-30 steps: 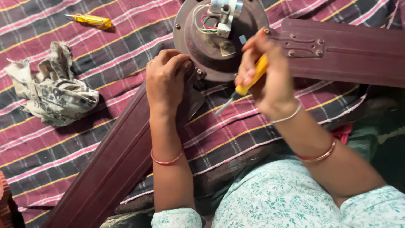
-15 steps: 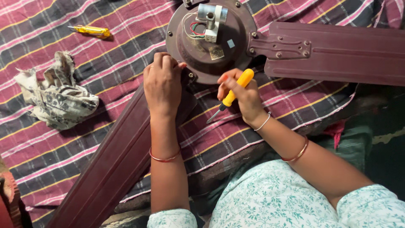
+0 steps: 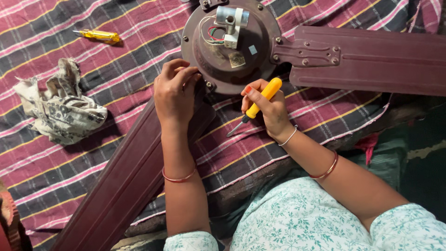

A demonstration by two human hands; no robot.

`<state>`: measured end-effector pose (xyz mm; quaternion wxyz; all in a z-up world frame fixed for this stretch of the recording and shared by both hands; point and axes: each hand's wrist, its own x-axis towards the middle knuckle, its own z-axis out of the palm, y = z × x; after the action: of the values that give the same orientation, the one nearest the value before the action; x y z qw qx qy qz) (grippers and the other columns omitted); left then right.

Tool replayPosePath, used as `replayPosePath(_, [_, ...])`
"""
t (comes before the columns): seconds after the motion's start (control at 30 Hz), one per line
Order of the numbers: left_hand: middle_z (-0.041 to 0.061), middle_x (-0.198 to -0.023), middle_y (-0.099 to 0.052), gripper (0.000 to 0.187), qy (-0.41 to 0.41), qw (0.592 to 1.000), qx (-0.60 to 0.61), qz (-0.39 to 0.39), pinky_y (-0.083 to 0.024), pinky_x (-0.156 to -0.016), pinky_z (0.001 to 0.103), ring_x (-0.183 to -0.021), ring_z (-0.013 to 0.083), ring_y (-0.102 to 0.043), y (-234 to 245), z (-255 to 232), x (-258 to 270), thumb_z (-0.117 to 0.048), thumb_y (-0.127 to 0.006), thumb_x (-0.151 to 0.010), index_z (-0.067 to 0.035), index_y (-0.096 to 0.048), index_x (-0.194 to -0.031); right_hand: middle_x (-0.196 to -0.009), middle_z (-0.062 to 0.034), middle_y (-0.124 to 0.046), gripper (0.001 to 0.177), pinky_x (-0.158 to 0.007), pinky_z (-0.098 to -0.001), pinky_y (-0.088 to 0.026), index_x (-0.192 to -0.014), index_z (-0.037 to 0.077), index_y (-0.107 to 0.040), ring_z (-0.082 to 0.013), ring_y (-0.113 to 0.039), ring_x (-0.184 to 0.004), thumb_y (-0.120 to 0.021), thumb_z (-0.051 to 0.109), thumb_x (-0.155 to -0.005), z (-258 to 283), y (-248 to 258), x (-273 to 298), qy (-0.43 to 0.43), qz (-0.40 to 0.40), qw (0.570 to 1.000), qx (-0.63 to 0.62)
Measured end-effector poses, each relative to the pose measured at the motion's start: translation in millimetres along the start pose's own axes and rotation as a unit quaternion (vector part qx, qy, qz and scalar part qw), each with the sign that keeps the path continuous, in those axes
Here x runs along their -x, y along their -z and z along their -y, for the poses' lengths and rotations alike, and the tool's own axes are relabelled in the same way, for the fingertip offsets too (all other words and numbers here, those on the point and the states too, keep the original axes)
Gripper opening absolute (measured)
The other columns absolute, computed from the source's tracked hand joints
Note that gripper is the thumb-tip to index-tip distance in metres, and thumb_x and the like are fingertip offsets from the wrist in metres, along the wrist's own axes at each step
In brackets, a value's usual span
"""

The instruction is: The person uses a yellow-handled screwdriver to loosen and remove screws from the blade brackets of a ceiling fan. They remove several screws and place them on the striped cloth surface, then continue unscrewing additional fasteners on the fan hub.

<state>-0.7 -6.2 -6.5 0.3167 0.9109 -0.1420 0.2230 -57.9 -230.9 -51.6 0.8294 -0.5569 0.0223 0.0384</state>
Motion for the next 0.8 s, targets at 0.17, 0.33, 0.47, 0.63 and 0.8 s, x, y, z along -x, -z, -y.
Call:
replayPosePath(0.17, [0.001,-0.102,-0.068,0.014,0.017,1.0,-0.014,-0.023,-0.047,-0.082,0.036,-0.086,0.0213,-0.065,-3.2,1.7,0.8,-0.021,-0.086,-0.087,-0.012,-0.077,-0.094,-0.077,-0.0073,-0.065,0.024,-0.069,-0.0286,-0.053,-0.097,0.001,-0.065,-0.0152,-0.064,-0.072,-0.065,0.024,-0.103,1.8,-0.9,0.1,-0.006,0.001,1.0,-0.004])
replayPosePath(0.33, [0.0,-0.096,-0.067,0.024,0.056,0.998,-0.005,-0.027,-0.045,-0.079,0.035,-0.075,0.0169,-0.065,-4.7,-4.1,-3.5,-0.028,-0.089,-0.086,-0.011,-0.072,-0.085,-0.077,-0.0074,-0.066,0.024,-0.068,-0.0284,-0.052,-0.097,0.001,-0.065,-0.0152,-0.064,-0.072,-0.065,0.025,-0.103,2.9,-1.6,-0.8,-0.005,-0.001,1.0,0.005])
replayPosePath(0.47, [0.001,-0.103,-0.069,0.02,0.027,0.999,0.025,0.004,-0.044,-0.085,0.036,-0.081,0.0186,-0.065,3.5,-4.6,-4.3,-0.023,-0.086,-0.087,-0.011,-0.075,-0.097,-0.077,-0.0074,-0.066,0.024,-0.068,-0.0284,-0.053,-0.097,0.001,-0.065,-0.0153,-0.065,-0.072,-0.064,0.025,-0.103,2.4,-0.9,-0.1,0.001,0.003,1.0,0.007])
replayPosePath(0.63, [-0.001,-0.11,-0.071,0.01,-0.01,1.0,0.024,0.01,-0.044,-0.095,0.034,-0.096,0.0215,-0.066,6.1,-3.4,-3.2,-0.013,-0.079,-0.093,-0.014,-0.076,-0.103,-0.077,-0.0074,-0.066,0.024,-0.068,-0.0285,-0.053,-0.096,0.001,-0.065,-0.0152,-0.065,-0.072,-0.064,0.024,-0.103,3.0,-1.4,-0.5,-0.001,0.0,1.0,0.012])
replayPosePath(0.8, [0.001,-0.106,-0.068,0.014,0.031,0.999,0.012,0.001,-0.043,-0.09,0.036,-0.087,0.0211,-0.066,-3.3,-5.6,-4.2,-0.02,-0.083,-0.09,-0.011,-0.074,-0.094,-0.077,-0.0072,-0.066,0.024,-0.068,-0.0282,-0.053,-0.097,0.002,-0.065,-0.0151,-0.065,-0.072,-0.064,0.024,-0.103,3.3,-1.2,-0.2,-0.003,0.0,1.0,0.015])
